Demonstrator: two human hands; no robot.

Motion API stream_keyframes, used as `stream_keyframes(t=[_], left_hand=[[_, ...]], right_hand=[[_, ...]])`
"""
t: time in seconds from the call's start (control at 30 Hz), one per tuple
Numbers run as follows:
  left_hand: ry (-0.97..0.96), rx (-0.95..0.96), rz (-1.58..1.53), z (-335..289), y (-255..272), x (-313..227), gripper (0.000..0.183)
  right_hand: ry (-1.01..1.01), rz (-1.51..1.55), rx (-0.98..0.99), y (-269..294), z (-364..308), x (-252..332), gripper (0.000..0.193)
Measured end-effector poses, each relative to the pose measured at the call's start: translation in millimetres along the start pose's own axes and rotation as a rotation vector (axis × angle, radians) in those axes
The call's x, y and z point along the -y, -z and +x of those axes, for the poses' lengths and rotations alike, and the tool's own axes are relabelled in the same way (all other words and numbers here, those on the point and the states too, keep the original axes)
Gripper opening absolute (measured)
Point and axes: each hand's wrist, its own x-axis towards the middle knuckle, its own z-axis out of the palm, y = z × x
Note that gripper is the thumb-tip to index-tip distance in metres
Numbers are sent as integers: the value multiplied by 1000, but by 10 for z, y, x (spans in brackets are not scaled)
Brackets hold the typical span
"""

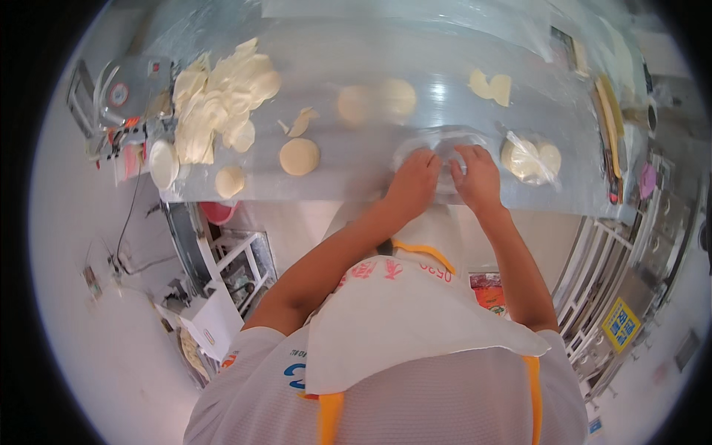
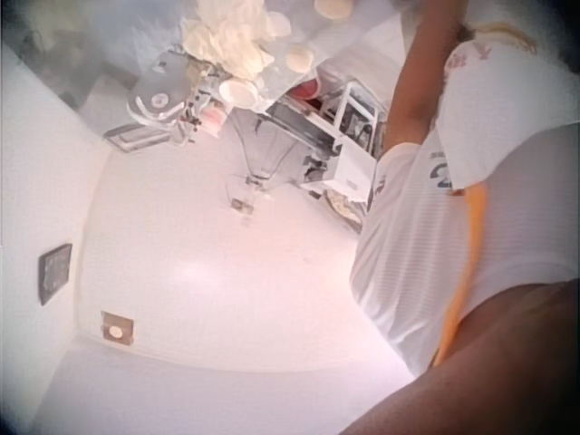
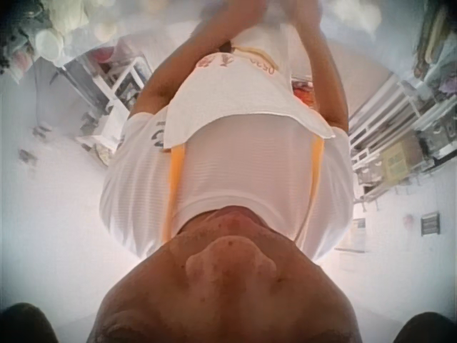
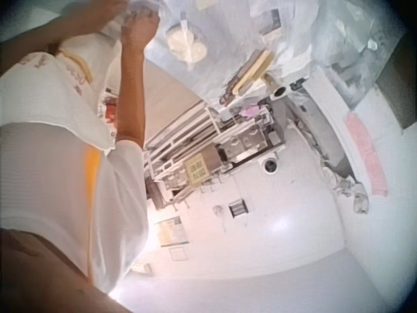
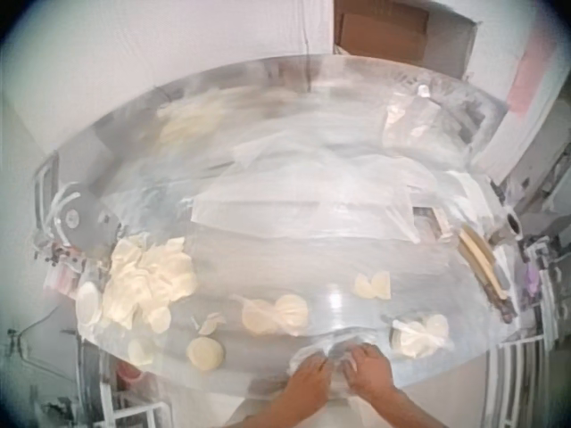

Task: The person is stacking circular pieces of dough by hand, placing the stacks into clear plastic bags, and then carrying the bagged dough to a refrigerated display case.

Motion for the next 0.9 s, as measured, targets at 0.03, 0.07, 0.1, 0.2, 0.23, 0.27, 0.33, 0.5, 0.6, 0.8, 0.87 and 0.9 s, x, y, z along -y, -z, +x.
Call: stream_keyframes(t=[0.03, 0.07, 0.1, 0.2, 0.23, 0.27, 0.33, 0.5, 0.6, 0.8, 0.87, 0.9], left_hand=[[70, -3, -133, -33, 225, -127, 21], [142, -14, -259, -116, 418, -180, 20], [228, -49, -290, -307, 479, -56, 18], [507, -130, -383, -898, 611, 399, 13], [633, -134, -391, -1082, 755, 513, 13], [757, -138, -401, -1272, 906, 638, 13], [837, -244, -385, -1842, 1043, 1075, 17], [1020, -485, -432, -2197, 1323, 1774, 24], [807, -482, -302, -1792, 1494, 2111, 29], [704, -517, -342, -1363, 1354, 2491, 26], [709, -465, -368, -1329, 1380, 2516, 26], [708, -420, -370, -1320, 1478, 2469, 25]], right_hand=[[-41, 113, -19, 17, 7, 89, 22], [-41, 192, -45, 61, 44, 286, 18], [-28, 276, -68, 118, 123, 573, 14], [50, 457, -21, -63, 339, 1203, 10], [78, 513, 14, -159, 381, 1366, 10], [161, 486, 55, -322, 428, 1462, 12], [155, 560, 201, -639, 496, 1784, 14], [71, 449, 184, -1661, 619, 2073, 26], [-10, 356, 111, -2028, 693, 2163, 34], [-158, 294, 50, -2294, 679, 2417, 37], [-183, 277, 61, -2310, 659, 2431, 37], [-208, 279, 72, -2319, 653, 2451, 37]])
